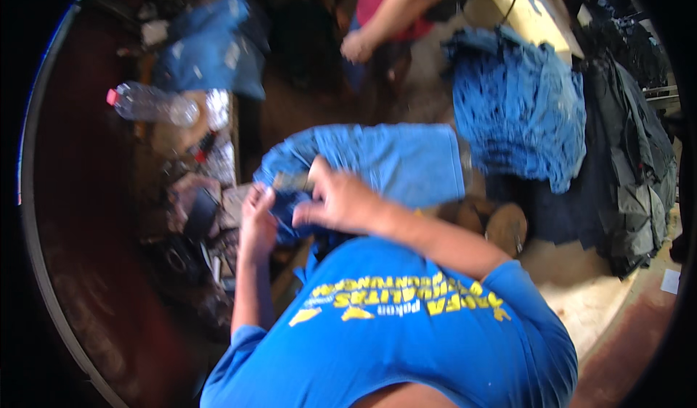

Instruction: The person picks up a pair of blue jeans from a pile, places them on a workbench, and uses a white marker to draw lines on the fabric. Another person hands over a pair of jeans, and the person continues marking them.

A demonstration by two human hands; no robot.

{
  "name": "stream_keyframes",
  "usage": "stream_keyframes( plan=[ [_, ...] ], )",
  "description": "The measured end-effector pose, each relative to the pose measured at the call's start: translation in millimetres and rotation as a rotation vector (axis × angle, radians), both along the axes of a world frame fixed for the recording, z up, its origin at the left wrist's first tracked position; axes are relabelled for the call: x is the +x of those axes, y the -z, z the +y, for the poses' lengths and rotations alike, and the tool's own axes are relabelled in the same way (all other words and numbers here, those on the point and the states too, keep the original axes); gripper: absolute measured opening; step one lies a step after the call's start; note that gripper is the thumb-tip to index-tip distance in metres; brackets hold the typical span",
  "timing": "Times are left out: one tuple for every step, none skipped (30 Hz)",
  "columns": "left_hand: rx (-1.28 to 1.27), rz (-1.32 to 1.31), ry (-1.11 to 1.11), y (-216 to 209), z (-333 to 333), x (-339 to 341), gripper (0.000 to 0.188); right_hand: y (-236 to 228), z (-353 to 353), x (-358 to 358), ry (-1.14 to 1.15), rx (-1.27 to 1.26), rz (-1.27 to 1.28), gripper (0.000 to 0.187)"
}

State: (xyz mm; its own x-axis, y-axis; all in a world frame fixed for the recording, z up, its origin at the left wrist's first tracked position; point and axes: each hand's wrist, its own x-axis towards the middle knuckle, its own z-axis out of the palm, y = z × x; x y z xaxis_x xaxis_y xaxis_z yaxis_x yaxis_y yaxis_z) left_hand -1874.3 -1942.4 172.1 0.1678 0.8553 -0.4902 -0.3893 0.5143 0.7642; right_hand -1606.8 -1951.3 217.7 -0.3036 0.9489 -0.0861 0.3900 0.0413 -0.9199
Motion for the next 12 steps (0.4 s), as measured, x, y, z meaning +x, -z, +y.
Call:
stream_keyframes(
  plan=[
    [0.008,-0.051,0.034,0.0,0.6,-1.3,0.028,-1.5,1.8,-25.2,-0.108,0.099,-0.097,0.073],
    [-0.104,-0.185,-0.063,1.4,-0.5,-4.0,0.03,-0.6,5.1,-38.7,-0.125,0.143,-0.109,0.068],
    [-0.263,-0.277,-0.191,3.9,-3.6,-10.8,0.032,1.6,5.6,-48.5,-0.175,0.116,-0.126,0.064],
    [-0.183,-0.482,-0.039,8.3,-7.0,-18.6,0.034,4.3,5.9,-51.2,-0.213,0.154,-0.06,0.059],
    [-0.144,-0.629,0.084,16.8,-13.3,-24.7,0.036,6.9,6.4,-50.8,-0.284,0.05,-0.098,0.053],
    [-0.201,-0.569,0.006,32.2,-20.9,-23.9,0.037,8.0,5.8,-49.5,-0.347,0.115,-0.039,0.052],
    [-0.242,-0.549,-0.043,50.3,-27.8,-24.0,0.038,7.7,4.6,-46.3,-0.407,0.086,-0.054,0.051],
    [-0.357,-0.615,-0.035,67.8,-28.9,-32.6,0.041,5.4,2.6,-45.4,-0.426,0.136,-0.033,0.049],
    [-0.467,-0.729,0.021,88.6,-23.8,-40.6,0.044,1.3,0.7,-44.7,-0.445,0.178,0.025,0.048],
    [-0.482,-0.731,0.151,111.3,-19.2,-47.1,0.038,-3.9,0.0,-45.3,-0.426,0.165,-0.015,0.048],
    [-0.524,-0.879,0.28,136.2,-12.8,-50.8,0.046,-10.5,-0.9,-47.6,-0.419,0.165,0.016,0.048],
    [-0.518,-0.841,0.28,155.9,-19.6,-62.8,0.046,-17.5,-0.2,-48.9,-0.43,0.139,-0.013,0.049]
  ],
)
